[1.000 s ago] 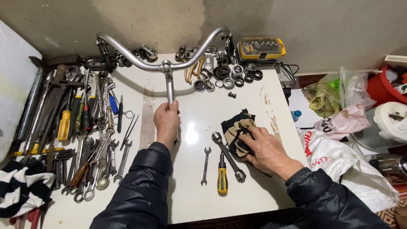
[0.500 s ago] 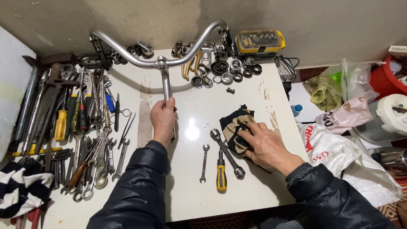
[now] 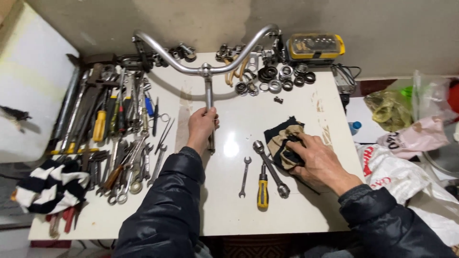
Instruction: Cleaning and inspecting bicycle handlebars and brake components at a workbench.
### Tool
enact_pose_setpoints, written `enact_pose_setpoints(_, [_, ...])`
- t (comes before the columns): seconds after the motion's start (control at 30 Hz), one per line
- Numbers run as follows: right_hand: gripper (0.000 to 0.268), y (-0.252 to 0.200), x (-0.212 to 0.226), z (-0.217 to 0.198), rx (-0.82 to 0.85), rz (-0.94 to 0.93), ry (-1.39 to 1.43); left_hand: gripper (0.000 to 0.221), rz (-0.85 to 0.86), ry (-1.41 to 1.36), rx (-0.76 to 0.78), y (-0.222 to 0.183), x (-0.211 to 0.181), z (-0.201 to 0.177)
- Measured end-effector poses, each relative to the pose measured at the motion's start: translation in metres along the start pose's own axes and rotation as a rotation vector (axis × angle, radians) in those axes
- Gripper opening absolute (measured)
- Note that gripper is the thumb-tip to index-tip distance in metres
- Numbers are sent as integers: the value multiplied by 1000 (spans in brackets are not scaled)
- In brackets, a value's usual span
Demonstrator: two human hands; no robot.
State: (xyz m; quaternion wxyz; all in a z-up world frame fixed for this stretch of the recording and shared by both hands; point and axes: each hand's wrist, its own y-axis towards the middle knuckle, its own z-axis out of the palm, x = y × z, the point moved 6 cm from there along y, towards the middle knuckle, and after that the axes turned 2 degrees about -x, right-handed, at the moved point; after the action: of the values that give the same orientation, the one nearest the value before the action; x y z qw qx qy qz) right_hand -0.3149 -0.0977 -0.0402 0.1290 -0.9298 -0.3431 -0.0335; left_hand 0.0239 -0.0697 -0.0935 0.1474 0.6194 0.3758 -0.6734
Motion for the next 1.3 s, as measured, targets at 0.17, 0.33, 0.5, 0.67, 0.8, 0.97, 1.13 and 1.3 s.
enact_pose_setpoints(0.17, [91, 5, -11, 13, -11, 67, -100, 63, 10, 354, 46, -28, -27, -18])
enact_pose_setpoints(0.33, [79, 25, -50, 53, -31, 72, -97, 64, 181, 276, 11, -71, -79, -36])
enact_pose_setpoints(0.5, [68, 17, -55, -3, -213, 182, 254, 57, 184, 234, 88, -121, -85, -30])
enact_pose_setpoints(0.67, [55, -35, 26, -105, -342, 499, 916, 55, 11, 255, 348, -181, -86, 2])
enact_pose_setpoints(0.8, [56, -41, 58, -100, -480, -144, 905, 75, -143, -154, 642, -224, -75, 43])
enact_pose_setpoints(0.97, [64, -64, 107, -95, -424, -515, 520, 49, -265, -432, 493, -237, -69, 47])
enact_pose_setpoints(1.13, [44, -59, 86, -95, -416, -402, 818, 42, -197, -207, 375, -234, -62, 36])
enact_pose_setpoints(1.3, [41, -61, 56, -101, -457, -296, 862, 28, -102, -202, 418, -232, -63, 28])
